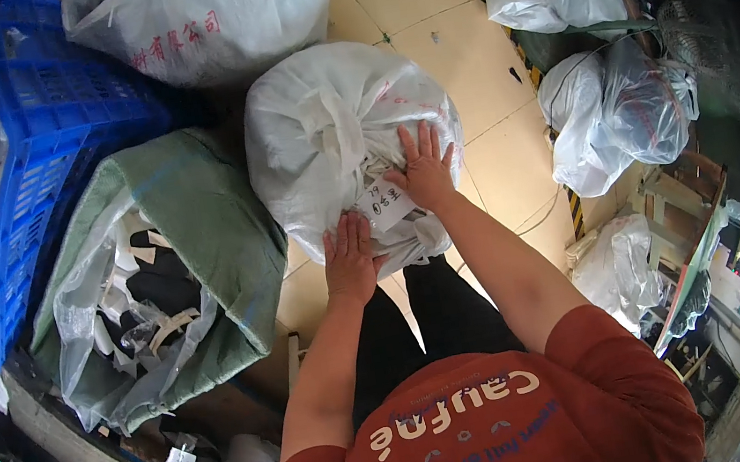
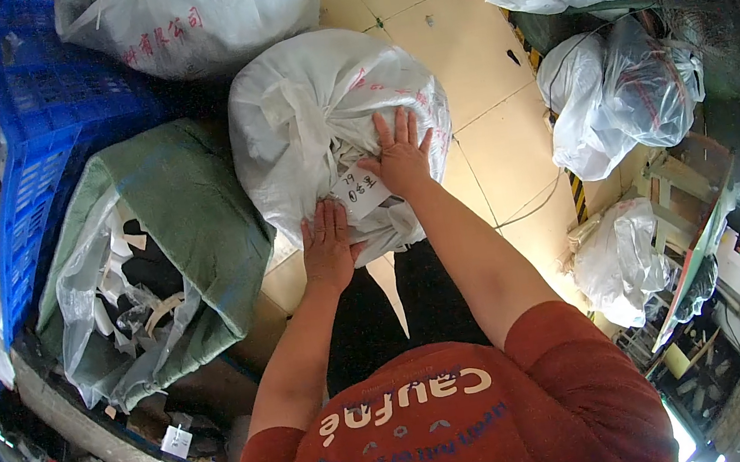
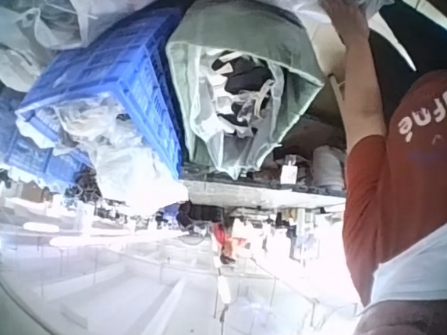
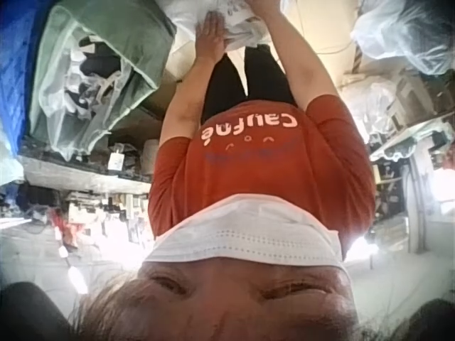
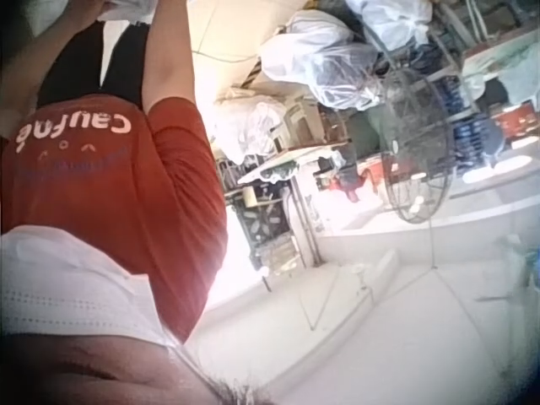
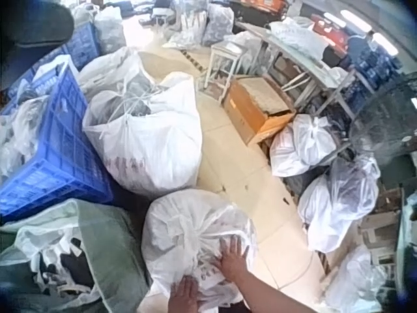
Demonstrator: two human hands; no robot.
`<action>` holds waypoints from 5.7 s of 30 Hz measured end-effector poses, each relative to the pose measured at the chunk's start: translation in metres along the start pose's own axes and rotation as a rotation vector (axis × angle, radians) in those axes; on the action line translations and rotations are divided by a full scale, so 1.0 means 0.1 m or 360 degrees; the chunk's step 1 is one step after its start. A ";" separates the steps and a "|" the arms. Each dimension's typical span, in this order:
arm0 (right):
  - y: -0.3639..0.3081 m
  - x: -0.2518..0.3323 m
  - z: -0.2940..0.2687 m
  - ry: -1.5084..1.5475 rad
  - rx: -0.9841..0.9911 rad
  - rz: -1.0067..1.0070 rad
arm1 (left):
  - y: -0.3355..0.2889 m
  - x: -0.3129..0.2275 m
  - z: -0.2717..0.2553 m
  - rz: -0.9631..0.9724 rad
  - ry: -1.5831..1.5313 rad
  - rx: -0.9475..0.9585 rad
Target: Write identification labels on small slips of paper and attach them to large sacks of shoe components.
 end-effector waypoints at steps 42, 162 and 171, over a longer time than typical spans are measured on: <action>-0.31 -0.82 -0.36 0.0841 0.0617 0.0038 | -4.82 1.86 1.43 -0.2054 -0.1454 -0.2439; 3.85 3.67 -3.90 -0.0042 0.0592 -0.1964 | 2.17 1.67 -4.07 -0.1553 -0.2131 -0.1802; 3.75 3.74 -3.81 -0.0261 0.0665 -0.2319 | 2.12 1.64 -4.14 -0.1763 -0.2115 -0.1796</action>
Point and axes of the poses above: each hand's wrist, its own y-axis towards the middle knuckle, its own z-axis out of the palm, x = y × z, the point moved 6 cm from there along y, towards the middle knuckle, and after that the axes turned 12 degrees about x, right-handed, at the moved point
